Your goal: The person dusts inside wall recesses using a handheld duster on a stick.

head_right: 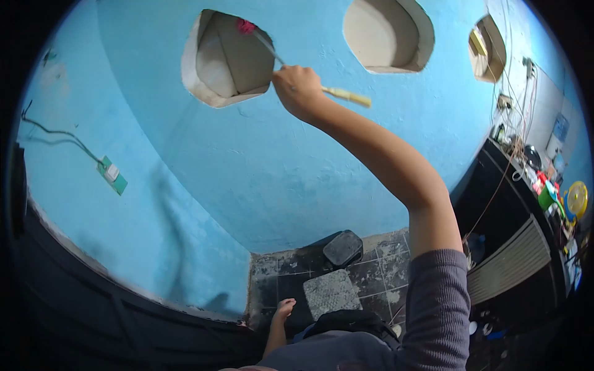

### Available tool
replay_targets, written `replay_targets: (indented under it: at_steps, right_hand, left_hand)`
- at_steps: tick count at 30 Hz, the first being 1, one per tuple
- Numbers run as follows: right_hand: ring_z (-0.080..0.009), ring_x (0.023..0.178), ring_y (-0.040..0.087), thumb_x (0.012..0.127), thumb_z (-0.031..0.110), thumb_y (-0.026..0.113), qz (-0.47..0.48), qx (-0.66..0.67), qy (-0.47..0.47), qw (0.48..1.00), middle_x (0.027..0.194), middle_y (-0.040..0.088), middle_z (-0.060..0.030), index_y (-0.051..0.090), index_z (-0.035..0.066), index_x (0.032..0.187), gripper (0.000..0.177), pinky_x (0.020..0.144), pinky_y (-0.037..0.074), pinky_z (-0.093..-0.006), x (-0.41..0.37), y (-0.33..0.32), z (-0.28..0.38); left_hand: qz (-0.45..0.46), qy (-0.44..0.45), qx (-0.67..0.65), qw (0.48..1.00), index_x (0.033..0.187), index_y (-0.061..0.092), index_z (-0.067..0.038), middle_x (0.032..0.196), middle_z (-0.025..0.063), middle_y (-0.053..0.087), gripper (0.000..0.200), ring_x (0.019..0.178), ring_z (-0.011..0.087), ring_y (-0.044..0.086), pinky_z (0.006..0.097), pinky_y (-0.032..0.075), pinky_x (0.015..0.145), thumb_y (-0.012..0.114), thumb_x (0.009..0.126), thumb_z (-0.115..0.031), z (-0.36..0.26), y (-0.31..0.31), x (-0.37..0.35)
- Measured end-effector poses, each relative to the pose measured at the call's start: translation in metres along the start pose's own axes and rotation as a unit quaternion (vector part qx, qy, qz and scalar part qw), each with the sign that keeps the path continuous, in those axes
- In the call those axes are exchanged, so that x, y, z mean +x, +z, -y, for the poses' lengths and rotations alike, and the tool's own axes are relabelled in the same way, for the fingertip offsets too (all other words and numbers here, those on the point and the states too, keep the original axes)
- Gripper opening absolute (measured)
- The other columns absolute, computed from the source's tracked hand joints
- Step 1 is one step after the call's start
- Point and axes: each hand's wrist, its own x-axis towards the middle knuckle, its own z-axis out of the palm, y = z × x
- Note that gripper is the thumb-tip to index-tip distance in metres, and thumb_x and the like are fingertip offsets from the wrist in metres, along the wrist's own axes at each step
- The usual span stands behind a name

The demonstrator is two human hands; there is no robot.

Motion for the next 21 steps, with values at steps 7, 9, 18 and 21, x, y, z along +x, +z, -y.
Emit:
replay_targets:
  at_steps: [7, 9, 18, 21]
  right_hand:
    - [-0.0305, 0.085, 0.06, 0.073, 0.004, 0.047, 0.115, 0.026, -0.104, 0.988, 0.09, 0.061, -0.018, 0.06, -0.002, 0.084, 0.018, 0.07, 0.048, -0.0367, -0.026, 0.006, 0.022]
    - [-0.0348, 0.078, 0.058, 0.07, 0.0, 0.043, 0.054, 0.105, -0.061, 0.991, 0.081, 0.058, -0.0208, 0.055, -0.004, 0.074, 0.013, 0.064, 0.046, -0.0425, -0.027, -0.005, 0.02]
    - [-0.0362, 0.067, 0.058, 0.07, 0.001, 0.047, 0.078, 0.156, -0.024, 0.984, 0.072, 0.058, -0.0221, 0.06, -0.004, 0.078, 0.016, 0.058, 0.046, -0.0417, -0.088, 0.071, -0.004]
    - [-0.0262, 0.051, 0.054, 0.071, 0.004, 0.051, 0.087, 0.35, 0.065, 0.93, 0.058, 0.054, -0.0188, 0.061, -0.001, 0.096, 0.027, 0.049, 0.042, -0.0374, -0.126, 0.052, -0.032]
  left_hand:
    - [-0.008, -0.013, -0.025, 1.0, 0.101, 0.06, -0.006, 0.076, 0.0024, 0.058, 0.028, 0.056, 0.009, 0.05, 0.0233, 0.037, 0.045, 0.059, 0.077, -0.021, -0.016, -0.003, -0.015]
    - [-0.005, -0.015, -0.012, 1.0, 0.101, 0.059, -0.006, 0.074, 0.0017, 0.058, 0.028, 0.054, 0.0088, 0.05, 0.0228, 0.037, 0.045, 0.059, 0.077, -0.021, -0.014, -0.006, -0.012]
    - [0.037, -0.062, 0.003, 0.997, 0.104, 0.058, -0.016, 0.103, 0.0028, 0.054, 0.027, 0.093, 0.0174, 0.049, 0.035, 0.041, 0.075, 0.057, 0.079, -0.027, -0.02, -0.006, -0.016]
    - [0.032, -0.058, 0.011, 0.998, 0.102, 0.059, -0.015, 0.099, 0.0018, 0.056, 0.027, 0.089, 0.0162, 0.05, 0.0333, 0.042, 0.07, 0.057, 0.078, -0.027, -0.019, -0.006, -0.015]
